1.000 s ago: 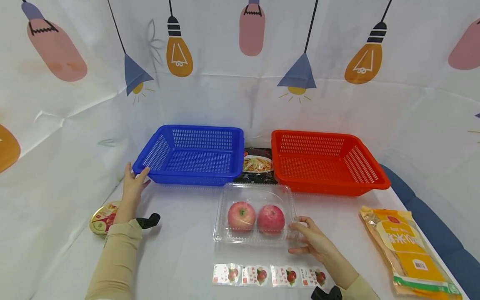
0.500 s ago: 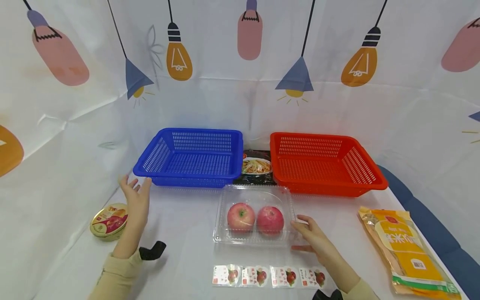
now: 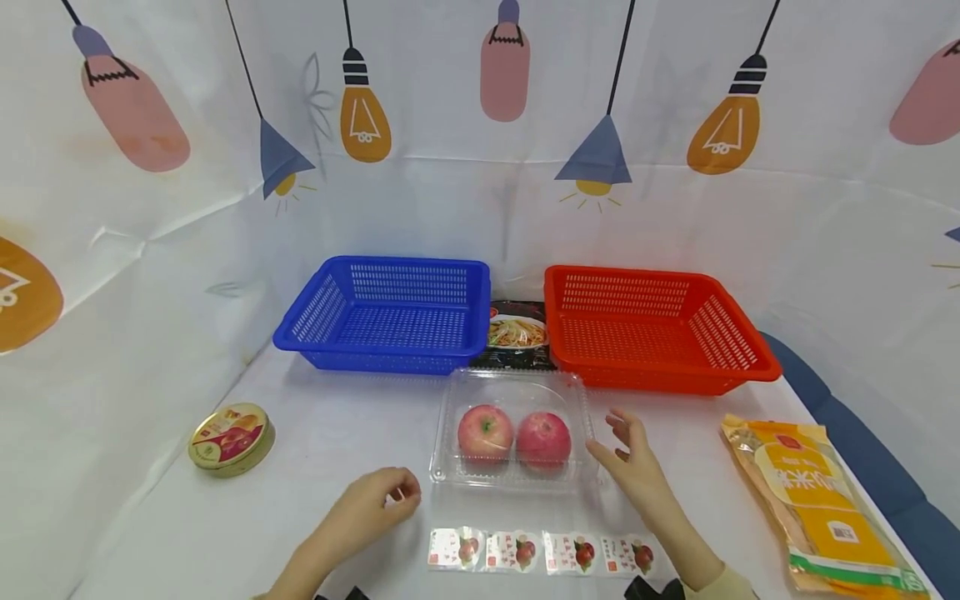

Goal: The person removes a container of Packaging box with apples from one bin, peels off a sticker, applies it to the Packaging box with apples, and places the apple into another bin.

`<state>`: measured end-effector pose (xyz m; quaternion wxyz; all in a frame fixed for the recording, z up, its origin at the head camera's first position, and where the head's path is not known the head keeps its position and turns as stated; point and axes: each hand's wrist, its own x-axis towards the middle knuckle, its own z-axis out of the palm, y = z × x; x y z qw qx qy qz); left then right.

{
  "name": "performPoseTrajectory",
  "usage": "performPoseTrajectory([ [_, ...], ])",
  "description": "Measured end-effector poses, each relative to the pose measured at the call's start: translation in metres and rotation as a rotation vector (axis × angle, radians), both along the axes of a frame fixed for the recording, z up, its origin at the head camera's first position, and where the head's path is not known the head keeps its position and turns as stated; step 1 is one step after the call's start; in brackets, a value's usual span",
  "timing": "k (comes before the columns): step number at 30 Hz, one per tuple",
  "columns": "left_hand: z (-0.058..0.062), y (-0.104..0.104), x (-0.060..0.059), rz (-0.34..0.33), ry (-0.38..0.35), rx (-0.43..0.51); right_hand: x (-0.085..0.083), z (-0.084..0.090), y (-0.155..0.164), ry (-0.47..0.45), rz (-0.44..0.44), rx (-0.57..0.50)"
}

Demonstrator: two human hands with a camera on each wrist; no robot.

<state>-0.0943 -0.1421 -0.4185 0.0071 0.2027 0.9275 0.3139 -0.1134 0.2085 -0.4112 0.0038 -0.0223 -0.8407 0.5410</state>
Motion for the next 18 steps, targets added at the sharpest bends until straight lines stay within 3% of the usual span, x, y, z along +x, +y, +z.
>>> performPoseTrajectory([
  [4, -0.014, 0.015, 0.010, -0.143, 0.163, -0.126, 0.005, 0.006, -0.008, 0.181, -0.006, 0.085],
  [7, -0.020, 0.021, 0.013, -0.199, 0.277, -0.195, 0.013, 0.012, -0.017, 0.297, -0.002, 0.113],
  [10, -0.024, 0.024, 0.014, -0.218, 0.301, -0.241, 0.021, 0.017, -0.027, 0.392, 0.054, 0.065],
  [13, -0.029, 0.025, 0.014, -0.229, 0.291, -0.302, 0.028, 0.018, -0.036, 0.473, 0.233, -0.069],
  [18, -0.036, 0.025, 0.014, -0.233, 0.288, -0.361, 0.036, 0.014, -0.048, 0.502, 0.682, -0.171],
])
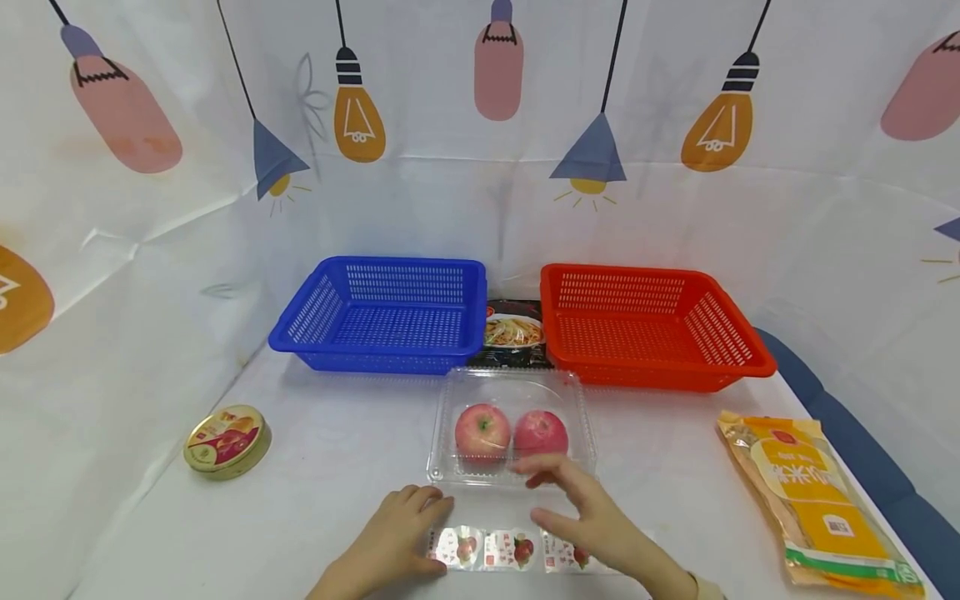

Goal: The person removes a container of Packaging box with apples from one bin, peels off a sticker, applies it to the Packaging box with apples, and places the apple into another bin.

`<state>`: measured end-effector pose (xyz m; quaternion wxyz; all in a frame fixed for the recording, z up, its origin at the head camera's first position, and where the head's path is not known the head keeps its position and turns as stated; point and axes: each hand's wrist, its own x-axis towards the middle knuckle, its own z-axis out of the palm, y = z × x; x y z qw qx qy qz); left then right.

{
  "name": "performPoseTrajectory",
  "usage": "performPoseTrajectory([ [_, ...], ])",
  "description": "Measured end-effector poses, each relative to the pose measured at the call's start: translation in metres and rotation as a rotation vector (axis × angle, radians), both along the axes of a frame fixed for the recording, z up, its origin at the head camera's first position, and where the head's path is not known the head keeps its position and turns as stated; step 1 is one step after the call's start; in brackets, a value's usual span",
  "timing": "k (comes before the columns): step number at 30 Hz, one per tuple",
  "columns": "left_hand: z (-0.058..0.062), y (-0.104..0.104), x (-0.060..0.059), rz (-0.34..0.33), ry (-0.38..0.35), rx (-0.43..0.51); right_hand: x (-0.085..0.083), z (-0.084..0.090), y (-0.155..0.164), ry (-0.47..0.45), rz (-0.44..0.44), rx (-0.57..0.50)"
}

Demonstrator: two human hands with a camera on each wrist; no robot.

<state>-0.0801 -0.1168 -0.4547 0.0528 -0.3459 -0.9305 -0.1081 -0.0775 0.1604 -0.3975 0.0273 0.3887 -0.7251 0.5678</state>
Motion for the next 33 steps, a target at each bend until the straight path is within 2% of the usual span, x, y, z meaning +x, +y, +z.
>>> performPoseTrajectory([
  [2, 0.000, 0.000, 0.000, 0.008, 0.003, -0.005, 0.002, -0.004, -0.005, 0.004, 0.117, 0.060],
  [4, 0.000, 0.000, 0.001, 0.013, -0.001, -0.012, 0.003, -0.010, -0.010, 0.000, 0.186, 0.132],
  [6, 0.001, 0.000, 0.001, 0.016, -0.004, -0.018, 0.004, -0.016, -0.015, -0.008, 0.212, 0.218],
  [8, 0.002, 0.001, 0.000, 0.015, -0.005, -0.023, 0.004, -0.022, -0.019, -0.056, 0.223, 0.295],
  [12, 0.004, 0.005, 0.001, 0.008, 0.006, -0.034, 0.001, -0.034, -0.026, -0.078, 0.182, 0.442],
  [18, 0.005, 0.008, 0.001, 0.012, -0.025, -0.025, -0.005, -0.049, -0.035, 0.150, 0.086, 0.608],
  [23, 0.005, 0.009, 0.001, 0.016, -0.060, -0.007, -0.007, -0.057, -0.040, 0.256, 0.028, 0.663],
  [30, 0.005, 0.008, 0.002, 0.011, -0.082, 0.039, -0.007, -0.061, -0.048, 0.266, -0.012, 0.721],
  [33, 0.005, 0.008, 0.001, 0.008, -0.087, 0.050, -0.008, -0.060, -0.050, 0.302, -0.033, 0.746],
])
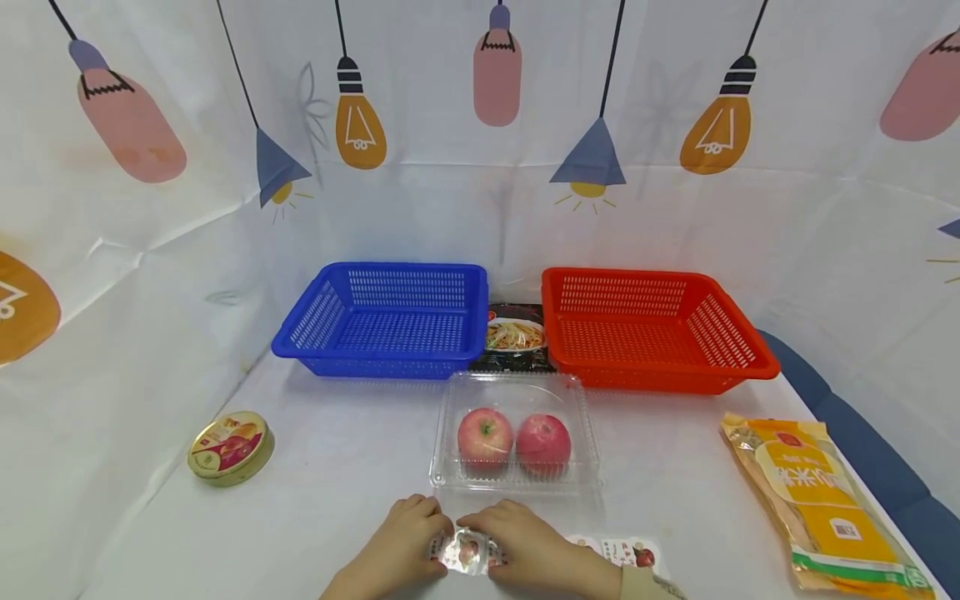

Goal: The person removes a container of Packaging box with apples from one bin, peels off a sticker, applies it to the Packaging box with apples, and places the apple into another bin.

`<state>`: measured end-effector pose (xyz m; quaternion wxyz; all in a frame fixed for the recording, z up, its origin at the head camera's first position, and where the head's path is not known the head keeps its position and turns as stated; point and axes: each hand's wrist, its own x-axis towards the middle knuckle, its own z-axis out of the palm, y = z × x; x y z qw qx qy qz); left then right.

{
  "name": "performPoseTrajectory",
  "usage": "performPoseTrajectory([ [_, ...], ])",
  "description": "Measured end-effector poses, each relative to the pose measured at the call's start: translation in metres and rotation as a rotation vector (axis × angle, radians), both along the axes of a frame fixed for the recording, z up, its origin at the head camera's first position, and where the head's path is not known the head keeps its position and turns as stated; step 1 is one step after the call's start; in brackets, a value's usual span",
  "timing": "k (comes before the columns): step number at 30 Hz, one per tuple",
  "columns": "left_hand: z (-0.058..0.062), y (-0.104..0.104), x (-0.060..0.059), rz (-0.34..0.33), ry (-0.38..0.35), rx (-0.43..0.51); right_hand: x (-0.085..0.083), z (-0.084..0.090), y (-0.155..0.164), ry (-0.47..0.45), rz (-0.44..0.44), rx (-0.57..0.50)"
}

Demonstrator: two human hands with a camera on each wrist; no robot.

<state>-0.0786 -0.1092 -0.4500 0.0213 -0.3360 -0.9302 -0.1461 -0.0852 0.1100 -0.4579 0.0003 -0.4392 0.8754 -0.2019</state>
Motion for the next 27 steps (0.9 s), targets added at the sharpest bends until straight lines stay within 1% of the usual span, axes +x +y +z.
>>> performPoseTrajectory([
  [3, -0.0002, 0.0003, -0.0007, -0.006, -0.006, 0.013, -0.0003, 0.0014, -0.0013, 0.029, -0.001, 0.012],
  [6, 0.0001, 0.0001, -0.0011, -0.010, -0.019, 0.017, -0.0015, 0.0017, -0.0027, 0.025, 0.002, 0.018],
  [14, -0.0003, -0.0003, -0.0033, 0.014, -0.053, -0.005, -0.0052, 0.0037, -0.0052, -0.100, -0.017, 0.033],
  [16, -0.0013, -0.0003, -0.0040, 0.017, -0.075, -0.003, -0.0051, 0.0036, -0.0051, -0.123, -0.018, 0.025],
  [20, -0.0022, -0.0014, -0.0058, 0.026, -0.125, 0.035, -0.0054, 0.0030, -0.0054, -0.155, -0.021, 0.009],
  [24, -0.0012, -0.0047, -0.0087, 0.029, -0.153, 0.067, -0.0062, 0.0031, -0.0062, -0.166, -0.035, 0.023],
  [25, -0.0006, -0.0057, -0.0094, 0.030, -0.175, 0.092, -0.0066, 0.0032, -0.0064, -0.168, -0.041, 0.028],
  [27, 0.0017, -0.0082, -0.0101, 0.038, -0.261, 0.164, -0.0071, 0.0035, -0.0066, -0.177, -0.058, 0.036],
])
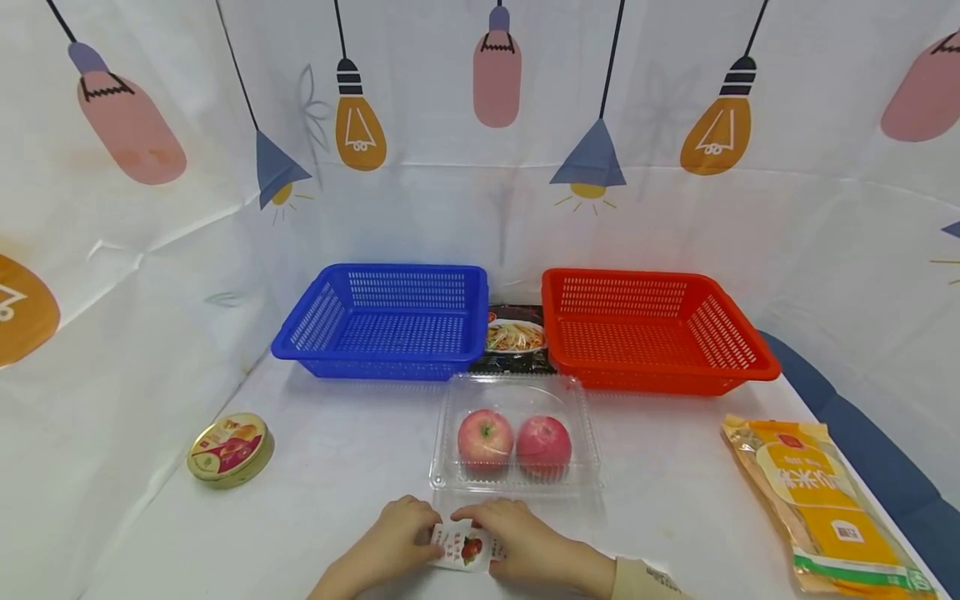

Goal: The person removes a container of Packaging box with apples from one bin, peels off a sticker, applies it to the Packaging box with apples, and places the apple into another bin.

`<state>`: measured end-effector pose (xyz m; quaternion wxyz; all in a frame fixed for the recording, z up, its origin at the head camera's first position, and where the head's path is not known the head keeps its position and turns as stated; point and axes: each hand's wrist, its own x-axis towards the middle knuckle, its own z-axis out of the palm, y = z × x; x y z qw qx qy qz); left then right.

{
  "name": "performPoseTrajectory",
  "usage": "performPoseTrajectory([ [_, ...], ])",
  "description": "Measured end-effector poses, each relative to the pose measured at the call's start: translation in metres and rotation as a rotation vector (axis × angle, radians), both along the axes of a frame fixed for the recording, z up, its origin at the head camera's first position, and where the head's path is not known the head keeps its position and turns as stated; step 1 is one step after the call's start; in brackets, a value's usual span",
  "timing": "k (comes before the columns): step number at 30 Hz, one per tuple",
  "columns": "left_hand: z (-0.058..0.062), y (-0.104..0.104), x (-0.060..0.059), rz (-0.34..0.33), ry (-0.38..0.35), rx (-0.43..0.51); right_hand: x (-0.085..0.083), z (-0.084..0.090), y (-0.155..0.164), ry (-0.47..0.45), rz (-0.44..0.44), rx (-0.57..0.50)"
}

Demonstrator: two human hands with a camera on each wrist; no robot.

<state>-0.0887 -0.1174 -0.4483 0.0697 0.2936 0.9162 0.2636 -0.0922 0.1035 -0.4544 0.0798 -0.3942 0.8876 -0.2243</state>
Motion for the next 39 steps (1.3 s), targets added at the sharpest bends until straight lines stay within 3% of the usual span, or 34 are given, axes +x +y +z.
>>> performPoseTrajectory([
  [4, 0.006, -0.004, 0.001, 0.027, -0.238, 0.200, -0.001, 0.001, 0.000, 0.024, -0.016, -0.017],
  [7, 0.009, -0.004, 0.002, 0.019, -0.349, 0.301, -0.001, 0.003, -0.001, 0.086, 0.013, -0.096],
  [13, 0.013, 0.000, 0.005, -0.014, -0.434, 0.419, 0.000, 0.008, -0.005, 0.256, 0.110, -0.279],
  [18, 0.013, 0.001, 0.005, -0.036, -0.519, 0.481, 0.001, 0.009, -0.005, 0.418, 0.147, -0.343],
  [25, 0.009, 0.000, 0.003, -0.101, -0.651, 0.657, -0.001, 0.009, -0.006, 0.662, 0.176, -0.452],
  [31, 0.011, 0.001, 0.003, -0.088, -0.715, 0.707, -0.002, 0.011, -0.009, 0.684, 0.116, -0.554],
  [39, 0.011, 0.001, 0.003, -0.093, -0.716, 0.721, 0.000, 0.010, -0.008, 0.591, 0.113, -0.556],
])
